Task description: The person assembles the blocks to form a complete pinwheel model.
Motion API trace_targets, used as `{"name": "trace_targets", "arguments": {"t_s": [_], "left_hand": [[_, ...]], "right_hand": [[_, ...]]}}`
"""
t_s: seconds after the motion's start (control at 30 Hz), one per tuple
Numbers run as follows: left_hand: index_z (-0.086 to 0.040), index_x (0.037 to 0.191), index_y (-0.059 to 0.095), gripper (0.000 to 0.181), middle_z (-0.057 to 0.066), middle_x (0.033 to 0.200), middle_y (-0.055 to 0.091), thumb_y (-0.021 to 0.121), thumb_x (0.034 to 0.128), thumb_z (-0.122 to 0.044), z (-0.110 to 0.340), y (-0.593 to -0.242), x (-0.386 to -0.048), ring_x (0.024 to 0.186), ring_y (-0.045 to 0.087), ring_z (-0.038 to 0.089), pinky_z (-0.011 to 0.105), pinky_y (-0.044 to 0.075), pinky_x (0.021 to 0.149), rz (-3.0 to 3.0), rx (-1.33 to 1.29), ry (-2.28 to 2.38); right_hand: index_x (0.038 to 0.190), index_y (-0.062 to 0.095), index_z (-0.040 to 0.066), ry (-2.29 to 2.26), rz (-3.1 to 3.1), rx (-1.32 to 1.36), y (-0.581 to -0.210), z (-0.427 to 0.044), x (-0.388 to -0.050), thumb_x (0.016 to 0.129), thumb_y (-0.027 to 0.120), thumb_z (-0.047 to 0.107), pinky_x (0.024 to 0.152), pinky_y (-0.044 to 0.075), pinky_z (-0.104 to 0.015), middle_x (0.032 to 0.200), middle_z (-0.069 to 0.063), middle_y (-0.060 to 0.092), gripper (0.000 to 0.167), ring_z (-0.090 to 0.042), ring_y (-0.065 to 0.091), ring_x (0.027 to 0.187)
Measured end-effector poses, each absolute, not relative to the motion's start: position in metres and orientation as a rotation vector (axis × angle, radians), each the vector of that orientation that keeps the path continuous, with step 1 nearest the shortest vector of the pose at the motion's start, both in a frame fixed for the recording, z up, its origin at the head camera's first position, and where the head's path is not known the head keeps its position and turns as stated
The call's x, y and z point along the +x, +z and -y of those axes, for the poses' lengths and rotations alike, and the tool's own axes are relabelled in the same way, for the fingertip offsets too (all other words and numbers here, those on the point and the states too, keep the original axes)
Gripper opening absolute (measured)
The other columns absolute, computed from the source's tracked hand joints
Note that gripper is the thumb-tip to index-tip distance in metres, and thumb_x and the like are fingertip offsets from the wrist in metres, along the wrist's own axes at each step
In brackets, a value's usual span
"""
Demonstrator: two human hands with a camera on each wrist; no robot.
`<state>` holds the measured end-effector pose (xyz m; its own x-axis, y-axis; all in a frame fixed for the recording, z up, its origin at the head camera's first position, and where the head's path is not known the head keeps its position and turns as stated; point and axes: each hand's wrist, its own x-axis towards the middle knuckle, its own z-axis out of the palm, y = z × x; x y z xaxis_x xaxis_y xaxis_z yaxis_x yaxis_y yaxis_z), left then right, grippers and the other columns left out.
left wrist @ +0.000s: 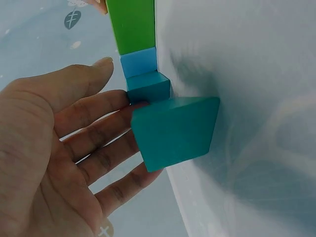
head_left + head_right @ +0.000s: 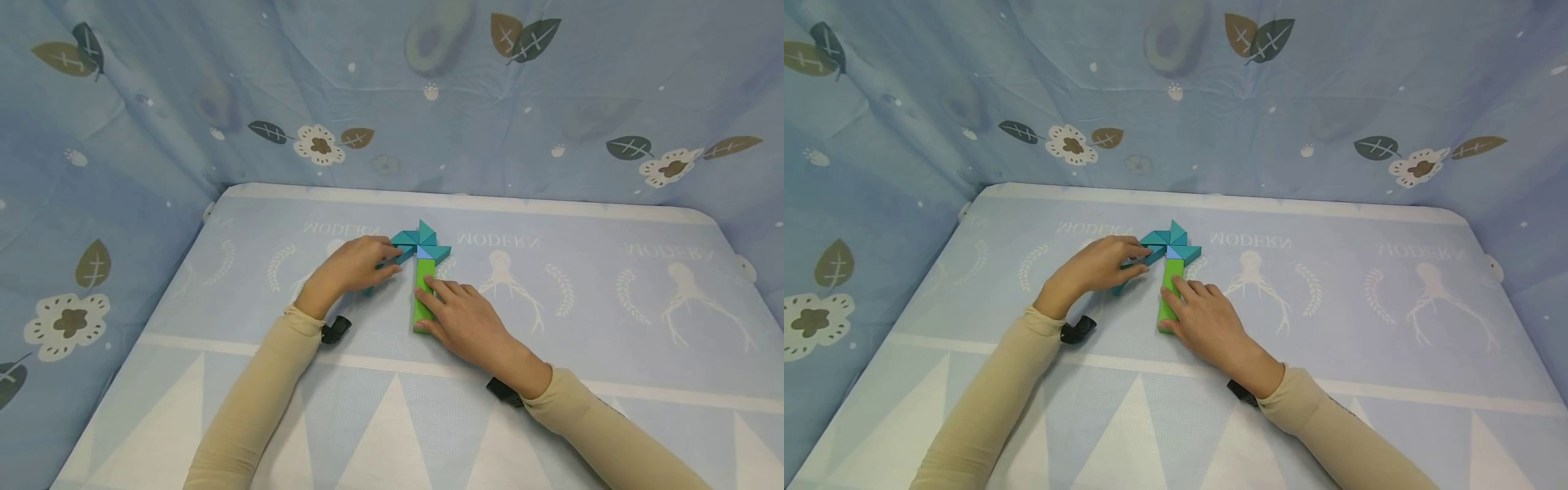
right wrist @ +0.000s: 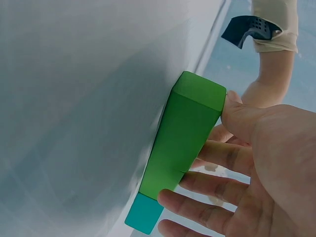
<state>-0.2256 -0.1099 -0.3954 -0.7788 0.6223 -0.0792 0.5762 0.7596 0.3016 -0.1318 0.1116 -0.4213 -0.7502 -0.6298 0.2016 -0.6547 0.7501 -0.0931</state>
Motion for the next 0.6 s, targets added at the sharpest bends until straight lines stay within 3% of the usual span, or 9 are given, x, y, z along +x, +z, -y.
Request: {"name": "trace_targets", "arguments": {"t_s": [0.13,0.37,0.6], "left_hand": [[-0.007,0.130,0.064,0.041,0.008,0.118,0.066,0.066,0.0950,-0.028,0.1086,-0.3963,-0.2248,0.097,0.065,0.020,0.037,0.054,0.084,-2.787,0.970,0.373],[-0.008,0.132,0.063,0.042,0.010,0.130,0.063,0.065,0.0953,-0.028,0.1068,-0.3967,-0.2236,0.115,0.063,0.024,0.040,0.051,0.098,-2.791,0.962,0.371],[-0.008,0.132,0.062,0.042,0.011,0.131,0.062,0.064,0.0957,-0.029,0.1063,-0.3974,-0.2229,0.116,0.062,0.025,0.040,0.051,0.099,-2.794,0.967,0.371]], "right_hand": [[0.133,0.061,0.010,0.239,2.789,1.031,-0.4213,-0.1116,-0.1318,0.092,0.065,0.045,0.096,0.050,-0.047,0.140,-0.015,0.056,0.054,-0.031,0.059,0.121],[0.134,0.060,0.010,0.227,2.792,1.030,-0.4210,-0.1115,-0.1319,0.092,0.064,0.045,0.096,0.050,-0.046,0.140,-0.014,0.056,0.054,-0.031,0.058,0.122],[0.134,0.060,0.010,0.235,2.797,1.029,-0.4212,-0.1114,-0.1316,0.093,0.063,0.045,0.097,0.050,-0.047,0.142,-0.014,0.054,0.054,-0.031,0.058,0.122]]}}
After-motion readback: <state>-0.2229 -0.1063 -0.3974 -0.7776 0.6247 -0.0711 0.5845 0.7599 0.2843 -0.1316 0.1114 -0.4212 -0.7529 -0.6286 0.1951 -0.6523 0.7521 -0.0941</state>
